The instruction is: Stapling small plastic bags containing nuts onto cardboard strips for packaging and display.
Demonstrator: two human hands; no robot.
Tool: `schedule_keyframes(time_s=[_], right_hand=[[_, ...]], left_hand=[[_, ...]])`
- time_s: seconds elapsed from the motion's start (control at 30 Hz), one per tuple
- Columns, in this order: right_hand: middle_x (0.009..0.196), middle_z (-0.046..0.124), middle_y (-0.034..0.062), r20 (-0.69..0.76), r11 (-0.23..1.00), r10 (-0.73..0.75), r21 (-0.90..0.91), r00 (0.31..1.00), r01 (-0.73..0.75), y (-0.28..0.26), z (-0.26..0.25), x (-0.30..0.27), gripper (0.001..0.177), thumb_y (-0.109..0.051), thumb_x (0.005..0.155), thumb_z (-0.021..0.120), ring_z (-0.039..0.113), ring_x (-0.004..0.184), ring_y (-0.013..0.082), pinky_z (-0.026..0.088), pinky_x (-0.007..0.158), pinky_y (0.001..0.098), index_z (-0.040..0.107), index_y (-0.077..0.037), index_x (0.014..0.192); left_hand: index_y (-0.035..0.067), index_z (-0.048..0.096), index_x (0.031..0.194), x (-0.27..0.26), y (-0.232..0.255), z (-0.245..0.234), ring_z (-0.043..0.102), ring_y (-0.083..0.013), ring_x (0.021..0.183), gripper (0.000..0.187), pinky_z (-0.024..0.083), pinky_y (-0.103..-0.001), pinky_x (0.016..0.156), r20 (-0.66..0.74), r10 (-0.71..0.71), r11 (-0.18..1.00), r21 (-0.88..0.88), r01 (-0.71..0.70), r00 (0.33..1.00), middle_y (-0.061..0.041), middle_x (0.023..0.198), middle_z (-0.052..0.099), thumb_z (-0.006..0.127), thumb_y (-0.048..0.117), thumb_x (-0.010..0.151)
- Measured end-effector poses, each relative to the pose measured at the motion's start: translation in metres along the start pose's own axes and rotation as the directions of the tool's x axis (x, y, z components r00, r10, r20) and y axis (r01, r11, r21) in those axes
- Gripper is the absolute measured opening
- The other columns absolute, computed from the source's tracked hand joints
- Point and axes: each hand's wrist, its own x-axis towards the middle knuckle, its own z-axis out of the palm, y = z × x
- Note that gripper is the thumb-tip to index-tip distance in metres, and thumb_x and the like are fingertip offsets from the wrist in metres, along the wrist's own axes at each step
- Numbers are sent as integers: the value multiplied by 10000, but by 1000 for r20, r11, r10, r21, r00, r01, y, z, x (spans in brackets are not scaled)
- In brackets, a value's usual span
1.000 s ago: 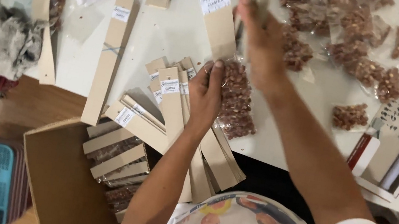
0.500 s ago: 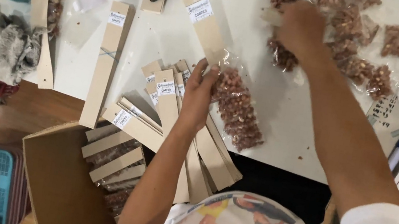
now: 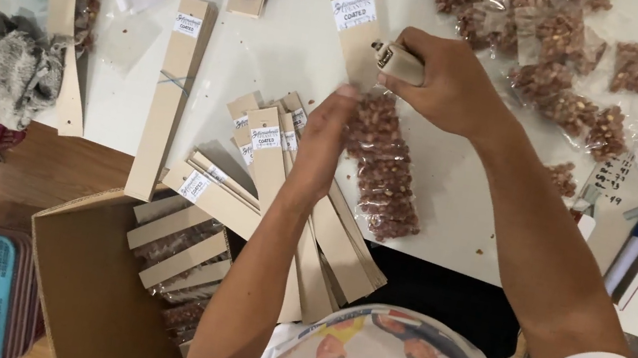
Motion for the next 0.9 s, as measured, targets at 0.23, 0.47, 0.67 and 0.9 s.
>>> schedule_keyframes(time_s=[0.23, 0.47, 0.67, 0.9], right_hand=[[833, 646, -26, -319, 781, 283, 624, 904, -24, -18, 30, 17, 405, -565, 937, 633, 667, 787, 81, 658, 678, 238, 630, -160, 941], [550, 427, -76, -217, 480, 560, 871, 800, -101, -56, 31, 13, 526, -660, 838, 519, 412, 512, 73, 300, 554, 244, 434, -193, 611], [624, 542, -80, -365, 525, 363, 840, 857, 136, 27, 45, -3, 505, -663, 949, 461, 555, 483, 80, 457, 406, 159, 553, -184, 820], [1090, 697, 175, -599, 734, -100, -583, 794, -348, 146, 7, -33, 286, -70, 870, 789, 619, 1113, 429, 507, 873, 601, 712, -82, 1145]], left_hand=[[150, 451, 803, -6, -10, 10, 381, -92, 713, 367, 310, -282, 657, -9, 403, 826, 434, -359, 915, 61, 724, 393, 367, 366, 1087], [69, 622, 965, -15, -21, 14, 467, -118, 743, 389, 343, -285, 628, 110, 405, 777, 482, -405, 908, 26, 772, 514, 393, 358, 1091], [96, 676, 1311, -6, -41, 24, 471, -117, 626, 452, 383, -279, 568, 214, 297, 725, 584, -366, 931, 37, 678, 533, 435, 394, 1072], [62, 343, 1568, 0, -15, 33, 520, -282, 1276, 731, 486, -412, 1050, -158, -247, 962, 75, 261, 956, -130, 1419, 516, 523, 365, 928]])
